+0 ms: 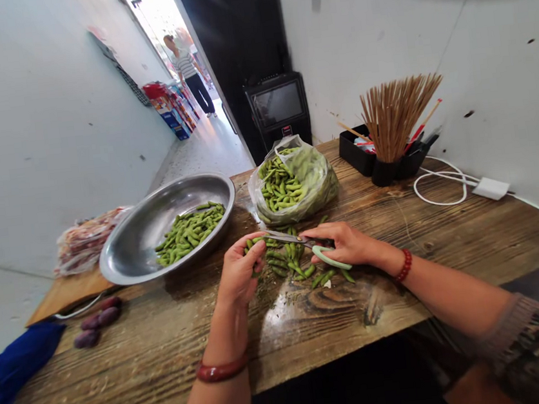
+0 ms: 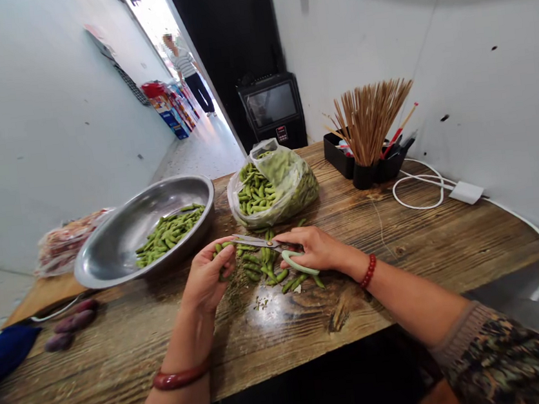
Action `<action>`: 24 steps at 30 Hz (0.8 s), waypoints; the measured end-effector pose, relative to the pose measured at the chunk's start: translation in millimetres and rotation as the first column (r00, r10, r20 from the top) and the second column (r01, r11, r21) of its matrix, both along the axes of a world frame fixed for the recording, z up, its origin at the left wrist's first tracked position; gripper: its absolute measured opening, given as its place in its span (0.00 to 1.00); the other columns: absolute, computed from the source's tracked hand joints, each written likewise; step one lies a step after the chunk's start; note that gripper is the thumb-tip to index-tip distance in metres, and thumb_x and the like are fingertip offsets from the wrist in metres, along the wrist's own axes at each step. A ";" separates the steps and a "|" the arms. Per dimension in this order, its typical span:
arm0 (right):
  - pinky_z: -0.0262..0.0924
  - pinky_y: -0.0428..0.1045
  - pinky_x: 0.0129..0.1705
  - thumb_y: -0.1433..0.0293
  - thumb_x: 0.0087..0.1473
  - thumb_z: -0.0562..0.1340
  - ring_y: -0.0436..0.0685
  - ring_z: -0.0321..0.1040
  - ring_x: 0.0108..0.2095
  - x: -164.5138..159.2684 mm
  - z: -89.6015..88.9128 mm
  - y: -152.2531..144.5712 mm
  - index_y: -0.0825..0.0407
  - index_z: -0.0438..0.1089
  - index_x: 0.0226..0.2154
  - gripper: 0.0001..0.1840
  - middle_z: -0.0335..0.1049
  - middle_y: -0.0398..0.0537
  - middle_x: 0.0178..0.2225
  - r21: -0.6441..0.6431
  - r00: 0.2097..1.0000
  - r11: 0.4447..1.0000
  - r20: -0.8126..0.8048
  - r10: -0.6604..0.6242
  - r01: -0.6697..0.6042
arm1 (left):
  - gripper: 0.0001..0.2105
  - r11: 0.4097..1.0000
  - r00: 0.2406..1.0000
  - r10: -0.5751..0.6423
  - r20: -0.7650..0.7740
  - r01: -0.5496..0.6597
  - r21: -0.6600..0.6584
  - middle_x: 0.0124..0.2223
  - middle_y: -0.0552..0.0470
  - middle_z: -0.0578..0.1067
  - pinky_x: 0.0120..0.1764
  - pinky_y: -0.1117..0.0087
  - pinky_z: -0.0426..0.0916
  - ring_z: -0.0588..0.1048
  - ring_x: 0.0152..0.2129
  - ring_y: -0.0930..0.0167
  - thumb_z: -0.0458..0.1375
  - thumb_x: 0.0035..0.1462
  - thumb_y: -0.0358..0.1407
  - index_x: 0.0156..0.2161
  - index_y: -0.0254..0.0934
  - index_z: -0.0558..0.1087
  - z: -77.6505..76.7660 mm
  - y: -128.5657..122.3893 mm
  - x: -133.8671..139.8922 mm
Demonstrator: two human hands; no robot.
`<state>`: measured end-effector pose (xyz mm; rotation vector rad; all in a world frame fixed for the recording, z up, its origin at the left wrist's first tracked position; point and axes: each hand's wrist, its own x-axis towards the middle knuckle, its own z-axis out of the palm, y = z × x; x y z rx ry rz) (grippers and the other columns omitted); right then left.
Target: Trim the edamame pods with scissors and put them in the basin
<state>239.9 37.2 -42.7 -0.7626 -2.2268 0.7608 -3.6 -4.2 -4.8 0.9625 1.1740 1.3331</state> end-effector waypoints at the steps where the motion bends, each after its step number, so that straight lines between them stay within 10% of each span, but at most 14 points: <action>1: 0.63 0.46 0.36 0.61 0.48 0.68 0.53 0.68 0.32 0.0 -0.3 -0.1 0.54 0.71 0.51 0.28 0.75 0.50 0.37 -0.006 1.000 1.000 -0.004 0.001 -0.001 | 0.15 1.000 1.000 0.026 0.005 -0.026 0.004 0.22 0.58 0.66 0.16 0.80 0.48 0.57 0.15 0.82 0.69 0.41 0.36 0.36 0.32 0.77 -0.2 0.3 0.1; 24: 0.63 0.45 0.34 0.60 0.48 0.68 0.52 0.69 0.32 -0.7 -2.1 -0.4 0.53 0.72 0.49 0.26 0.75 0.50 0.36 -0.003 1.000 1.000 -0.003 0.029 -0.029 | 0.16 0.998 0.990 0.065 -0.124 -0.061 0.032 0.23 0.58 0.65 0.18 0.78 0.45 0.55 0.16 0.82 0.67 0.44 0.38 0.39 0.32 0.77 1.7 -1.2 0.9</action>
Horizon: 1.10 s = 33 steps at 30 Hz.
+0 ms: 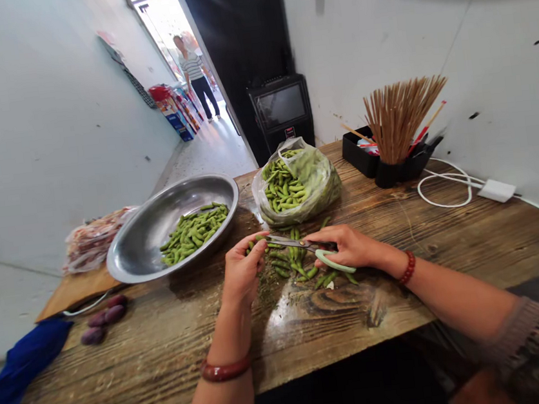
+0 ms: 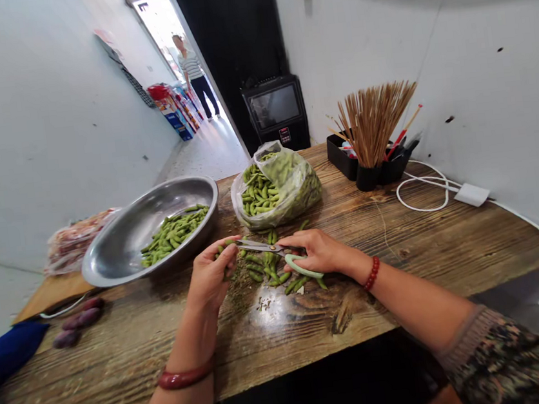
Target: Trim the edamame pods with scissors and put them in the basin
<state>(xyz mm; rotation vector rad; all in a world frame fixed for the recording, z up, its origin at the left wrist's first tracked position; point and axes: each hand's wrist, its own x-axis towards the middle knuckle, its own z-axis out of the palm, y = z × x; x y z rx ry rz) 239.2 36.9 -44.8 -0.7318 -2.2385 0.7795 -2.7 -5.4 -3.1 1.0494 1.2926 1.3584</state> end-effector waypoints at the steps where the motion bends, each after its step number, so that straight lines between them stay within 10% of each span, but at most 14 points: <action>1: 0.63 0.45 0.34 0.60 0.48 0.68 0.52 0.69 0.31 -0.2 0.2 -0.2 0.53 0.72 0.49 0.26 0.75 0.50 0.35 0.001 1.000 1.000 -0.002 0.004 -0.004 | 0.16 1.000 1.000 0.008 -0.001 -0.007 0.010 0.22 0.58 0.65 0.17 0.78 0.46 0.56 0.15 0.81 0.67 0.44 0.39 0.38 0.32 0.77 0.3 0.2 0.0; 33: 0.62 0.45 0.33 0.60 0.48 0.68 0.51 0.65 0.30 -2.7 -0.1 -1.7 0.52 0.69 0.52 0.29 0.70 0.47 0.33 0.061 0.999 0.998 -0.041 0.014 -0.011 | 0.11 0.969 0.952 -0.246 -0.183 0.242 -0.047 0.19 0.56 0.66 0.19 0.75 0.49 0.58 0.15 0.78 0.63 0.49 0.41 0.28 0.34 0.75 -2.5 -5.6 20.4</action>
